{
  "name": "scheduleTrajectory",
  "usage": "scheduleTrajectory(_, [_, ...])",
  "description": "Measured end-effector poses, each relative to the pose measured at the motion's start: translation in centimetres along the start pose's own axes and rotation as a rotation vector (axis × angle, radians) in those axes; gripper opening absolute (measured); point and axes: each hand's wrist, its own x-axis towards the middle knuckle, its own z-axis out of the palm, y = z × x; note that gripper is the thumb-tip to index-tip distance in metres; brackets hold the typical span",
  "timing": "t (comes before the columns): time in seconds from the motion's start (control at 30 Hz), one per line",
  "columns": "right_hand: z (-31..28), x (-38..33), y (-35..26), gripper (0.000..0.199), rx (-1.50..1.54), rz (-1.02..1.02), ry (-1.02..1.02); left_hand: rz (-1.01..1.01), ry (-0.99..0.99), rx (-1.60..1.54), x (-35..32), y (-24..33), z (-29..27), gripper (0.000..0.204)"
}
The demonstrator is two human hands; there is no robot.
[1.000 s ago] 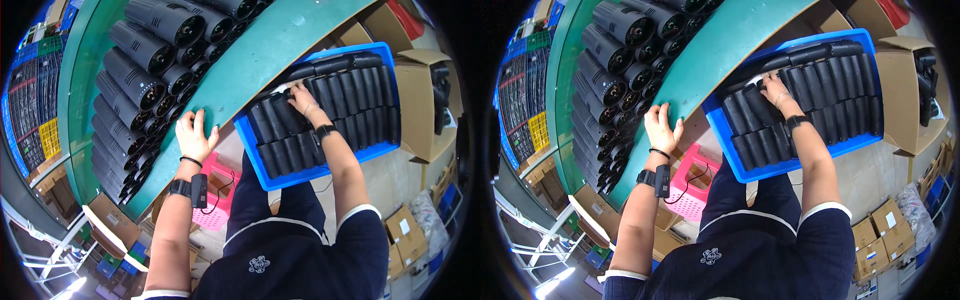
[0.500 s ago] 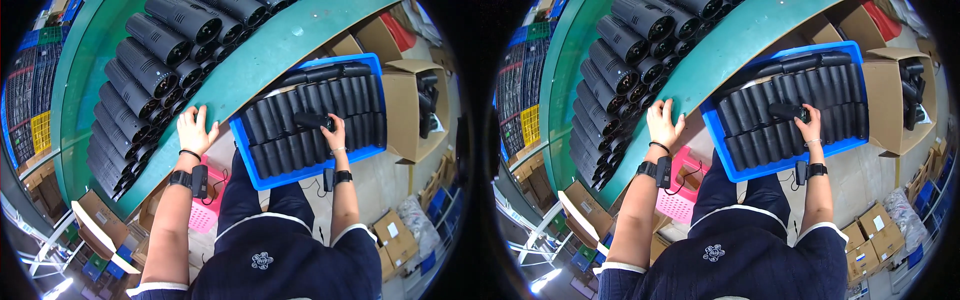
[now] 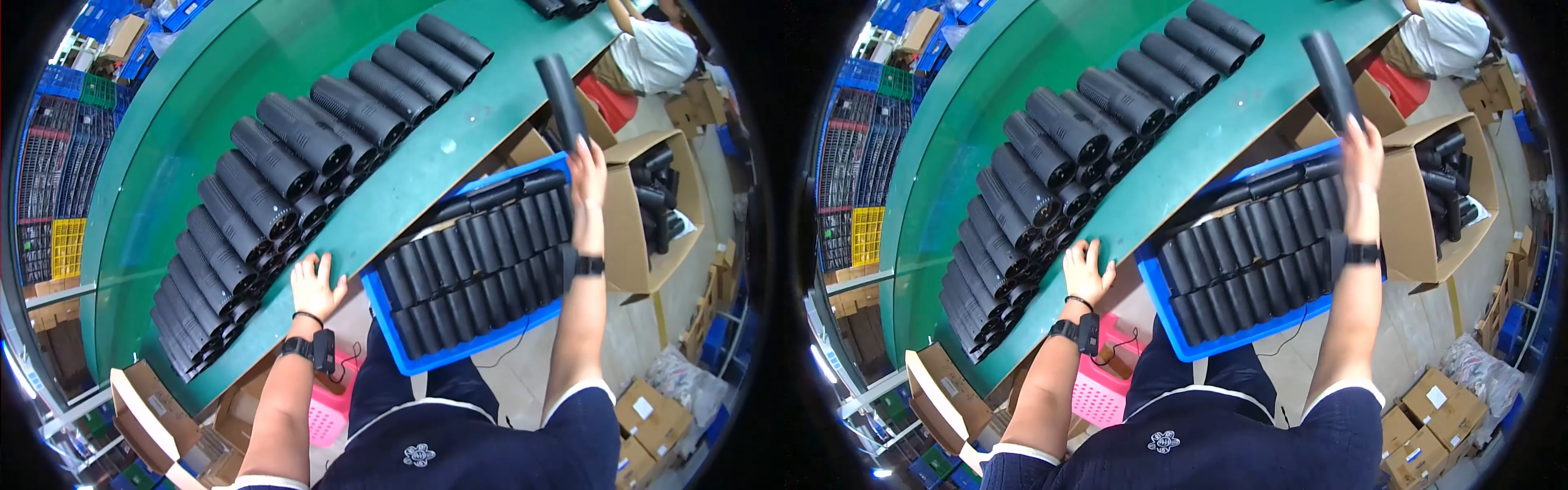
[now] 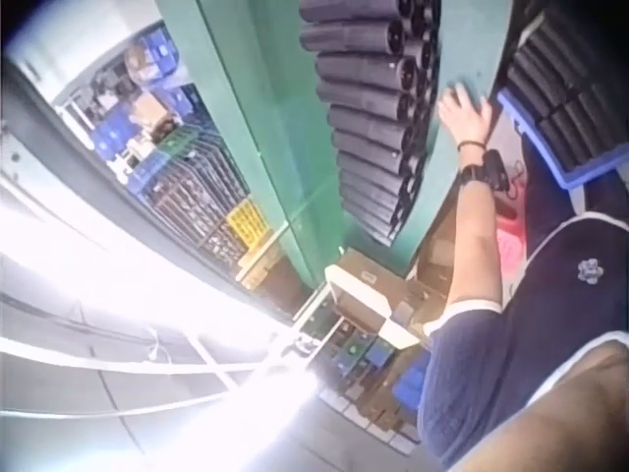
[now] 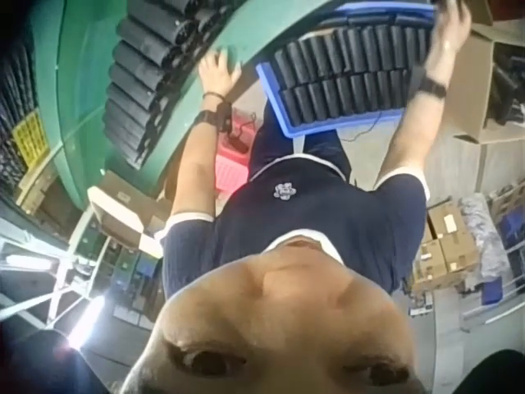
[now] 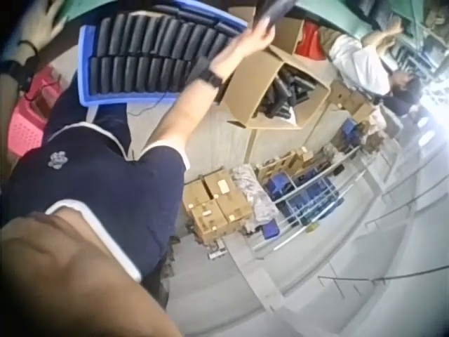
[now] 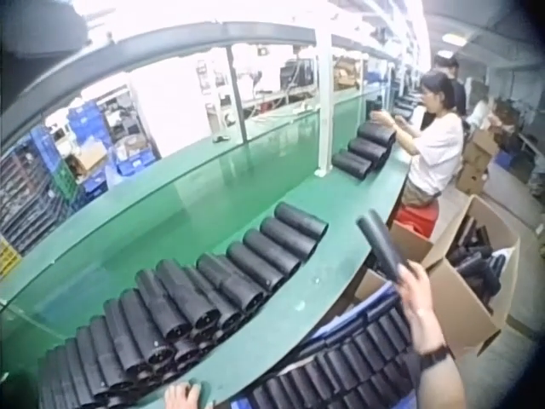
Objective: The person picks up a black cylinder from the table, fits a cap onto its end, and places it into a blue tray, repeating this process for several items.
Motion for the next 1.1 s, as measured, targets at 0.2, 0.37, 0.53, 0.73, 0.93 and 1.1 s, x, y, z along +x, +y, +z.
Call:
scheduleTrajectory(0.2, [12.6,10.8,0.6,0.052,-0.272,-0.156,-0.164,-0.024,-0.014,-0.017,0.4,0.1,-0.2,0.056])
scheduleTrajectory(0.37, [14.5,13.2,1.3,0.054,0.121,-0.039,-0.607,-0.032,-0.011,-0.01,0.1,-0.1,0.1,0.055])
scheduleTrajectory(0.53, [13.3,13.6,3.1,0.064,0.259,0.045,-0.711,-0.026,-0.001,0.002,0.0,-0.4,-0.4,0.051])
scheduleTrajectory(0.73, [13.1,13.9,1.9,0.063,0.354,0.011,-0.772,-0.027,-0.017,-0.041,-0.1,-0.5,-0.6,0.053])
scheduleTrajectory(0.93, [12.9,13.6,1.3,0.062,0.473,0.126,-0.931,-0.019,-0.005,-0.035,-0.2,-0.4,-0.4,0.054])
scheduleTrajectory(1.1, [11.8,16.1,2.9,0.06,0.491,0.136,-0.869,-0.027,-0.03,-0.042,0.1,-0.5,-0.2,0.055])
